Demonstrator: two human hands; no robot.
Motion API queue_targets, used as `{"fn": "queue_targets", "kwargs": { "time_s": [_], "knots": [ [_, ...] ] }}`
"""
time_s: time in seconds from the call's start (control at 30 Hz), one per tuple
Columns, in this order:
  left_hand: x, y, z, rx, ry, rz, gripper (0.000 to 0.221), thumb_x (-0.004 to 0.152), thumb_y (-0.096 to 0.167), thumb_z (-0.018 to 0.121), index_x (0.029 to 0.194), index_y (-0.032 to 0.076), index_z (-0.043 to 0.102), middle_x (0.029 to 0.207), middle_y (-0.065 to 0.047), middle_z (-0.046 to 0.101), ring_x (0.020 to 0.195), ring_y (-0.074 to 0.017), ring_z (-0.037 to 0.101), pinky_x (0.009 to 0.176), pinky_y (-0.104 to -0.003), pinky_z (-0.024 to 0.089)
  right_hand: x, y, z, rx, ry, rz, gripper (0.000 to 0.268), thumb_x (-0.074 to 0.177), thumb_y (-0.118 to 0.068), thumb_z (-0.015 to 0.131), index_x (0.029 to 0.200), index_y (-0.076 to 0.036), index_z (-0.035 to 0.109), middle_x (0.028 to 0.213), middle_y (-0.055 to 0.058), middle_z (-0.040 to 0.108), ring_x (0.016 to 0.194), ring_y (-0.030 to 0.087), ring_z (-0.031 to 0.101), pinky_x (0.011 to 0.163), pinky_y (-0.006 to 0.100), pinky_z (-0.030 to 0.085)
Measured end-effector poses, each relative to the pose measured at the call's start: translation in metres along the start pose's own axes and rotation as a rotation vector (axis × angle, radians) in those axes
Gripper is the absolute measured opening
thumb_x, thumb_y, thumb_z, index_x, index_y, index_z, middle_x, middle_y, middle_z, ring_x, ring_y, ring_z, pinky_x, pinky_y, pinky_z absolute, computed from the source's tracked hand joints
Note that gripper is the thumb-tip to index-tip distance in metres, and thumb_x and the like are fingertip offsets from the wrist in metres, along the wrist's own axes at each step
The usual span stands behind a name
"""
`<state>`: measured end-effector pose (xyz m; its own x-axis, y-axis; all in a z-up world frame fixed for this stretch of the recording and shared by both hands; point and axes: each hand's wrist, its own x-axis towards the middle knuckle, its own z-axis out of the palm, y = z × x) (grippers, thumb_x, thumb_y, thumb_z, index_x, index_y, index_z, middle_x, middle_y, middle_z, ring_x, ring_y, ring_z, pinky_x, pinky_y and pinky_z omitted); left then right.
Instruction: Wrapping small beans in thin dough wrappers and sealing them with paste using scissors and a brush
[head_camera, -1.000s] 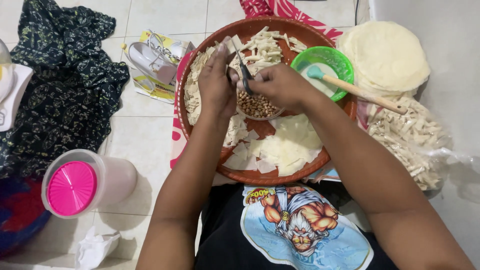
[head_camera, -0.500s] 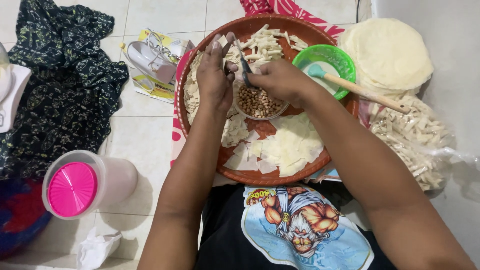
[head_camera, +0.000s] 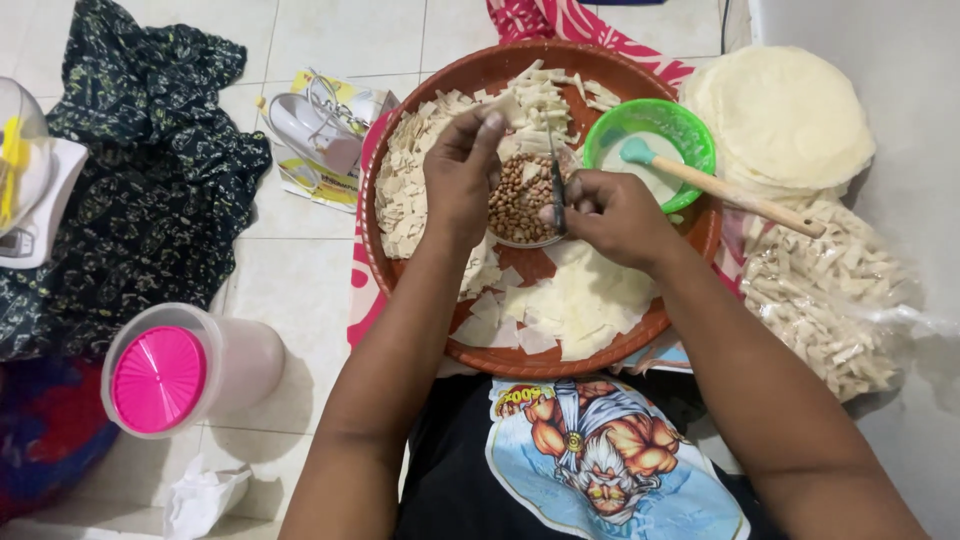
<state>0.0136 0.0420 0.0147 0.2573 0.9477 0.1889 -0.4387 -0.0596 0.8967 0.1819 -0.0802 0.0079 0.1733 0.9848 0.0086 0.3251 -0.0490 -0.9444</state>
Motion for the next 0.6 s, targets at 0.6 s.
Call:
{"fn": "queue_targets", "kwargs": {
  "time_s": [0.6],
  "knots": [
    [-0.012,-0.025,0.009,-0.090,-0.043,-0.121,0.023,0.094,0.020,0.081,0.110,0.005,0.074,0.088,-0.011,0.074,0.045,-0.0055,0.049,0.043,-0.020,0.043,-0.017,0.010,0.010,0.190,-0.078,-0.072,0.024,0.084,-0.024,0.088,0.084,-0.008,0.069,0.055,-0.001,0.053,0.051,0.007,0.051,0.051,0.023,0.041]
  ]
}}
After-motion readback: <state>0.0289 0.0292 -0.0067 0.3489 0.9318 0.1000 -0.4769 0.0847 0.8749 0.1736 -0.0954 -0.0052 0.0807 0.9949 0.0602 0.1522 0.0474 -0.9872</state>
